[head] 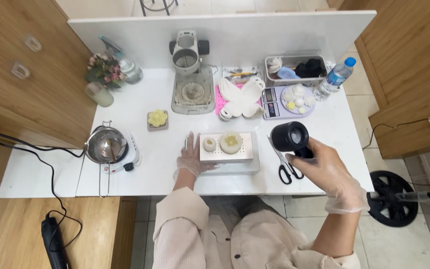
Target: Heating a candle mold with a small hair dryer on a production workbench.
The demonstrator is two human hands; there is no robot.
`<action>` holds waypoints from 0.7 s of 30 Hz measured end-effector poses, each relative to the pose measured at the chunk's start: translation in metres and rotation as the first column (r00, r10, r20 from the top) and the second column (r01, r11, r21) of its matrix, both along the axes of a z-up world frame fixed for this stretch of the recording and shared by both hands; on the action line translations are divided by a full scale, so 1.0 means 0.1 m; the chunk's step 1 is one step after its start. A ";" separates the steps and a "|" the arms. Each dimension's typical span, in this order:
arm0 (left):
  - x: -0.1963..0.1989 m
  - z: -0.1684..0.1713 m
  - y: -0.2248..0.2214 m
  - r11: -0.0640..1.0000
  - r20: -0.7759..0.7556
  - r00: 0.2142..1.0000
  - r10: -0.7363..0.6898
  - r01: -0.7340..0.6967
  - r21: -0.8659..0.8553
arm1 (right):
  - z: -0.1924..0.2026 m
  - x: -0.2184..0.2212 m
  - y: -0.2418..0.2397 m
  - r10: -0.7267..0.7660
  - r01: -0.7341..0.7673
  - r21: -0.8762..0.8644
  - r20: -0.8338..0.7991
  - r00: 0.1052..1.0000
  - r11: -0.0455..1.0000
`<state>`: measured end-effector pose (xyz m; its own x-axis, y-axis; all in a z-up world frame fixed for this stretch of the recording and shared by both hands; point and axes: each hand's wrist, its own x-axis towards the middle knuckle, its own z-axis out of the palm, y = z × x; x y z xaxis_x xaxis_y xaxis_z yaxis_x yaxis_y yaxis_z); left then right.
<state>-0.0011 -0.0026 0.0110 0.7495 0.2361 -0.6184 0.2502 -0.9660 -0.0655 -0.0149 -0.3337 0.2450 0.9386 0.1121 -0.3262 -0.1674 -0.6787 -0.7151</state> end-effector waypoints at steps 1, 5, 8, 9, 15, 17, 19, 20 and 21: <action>0.00 0.01 -0.01 1.000 -0.008 1.000 -0.002 0.001 -0.004 | 0.01 -0.01 0.00 -0.002 0.001 -0.004 -0.008 1.000 1.000; -0.01 0.02 -0.01 1.000 0.018 1.000 0.000 0.000 -0.001 | 0.05 -0.05 -0.01 -0.010 0.009 -0.056 -0.010 1.000 0.998; -0.01 -0.02 0.00 1.000 0.045 0.999 0.008 -0.007 -0.009 | 0.08 -0.09 -0.03 0.006 -0.004 -0.050 0.040 0.999 0.999; -0.01 -0.03 0.00 1.000 0.056 0.998 0.017 -0.016 -0.017 | 0.09 -0.10 -0.04 0.014 -0.011 -0.052 0.063 0.998 0.999; 0.00 -0.16 0.03 1.000 0.079 0.997 0.018 -0.016 -0.018 | 0.17 -0.19 -0.01 0.028 -0.026 -0.026 0.091 0.995 0.999; -0.01 -0.19 0.03 0.999 0.086 0.996 0.031 -0.028 -0.039 | 0.19 -0.20 0.01 0.036 -0.033 -0.031 0.097 0.995 0.999; -0.01 -0.16 0.02 0.997 0.095 0.994 0.047 -0.041 -0.060 | 0.21 -0.22 0.01 0.046 -0.042 -0.036 0.104 0.994 0.998; -0.02 -0.13 0.01 0.996 0.096 0.994 0.060 -0.053 -0.072 | 0.22 -0.23 0.01 0.055 -0.053 -0.017 0.120 0.991 0.998; -0.03 -0.09 0.00 0.994 0.096 0.993 0.072 -0.064 -0.083 | 0.22 -0.24 0.00 0.064 -0.065 0.003 0.136 0.989 0.998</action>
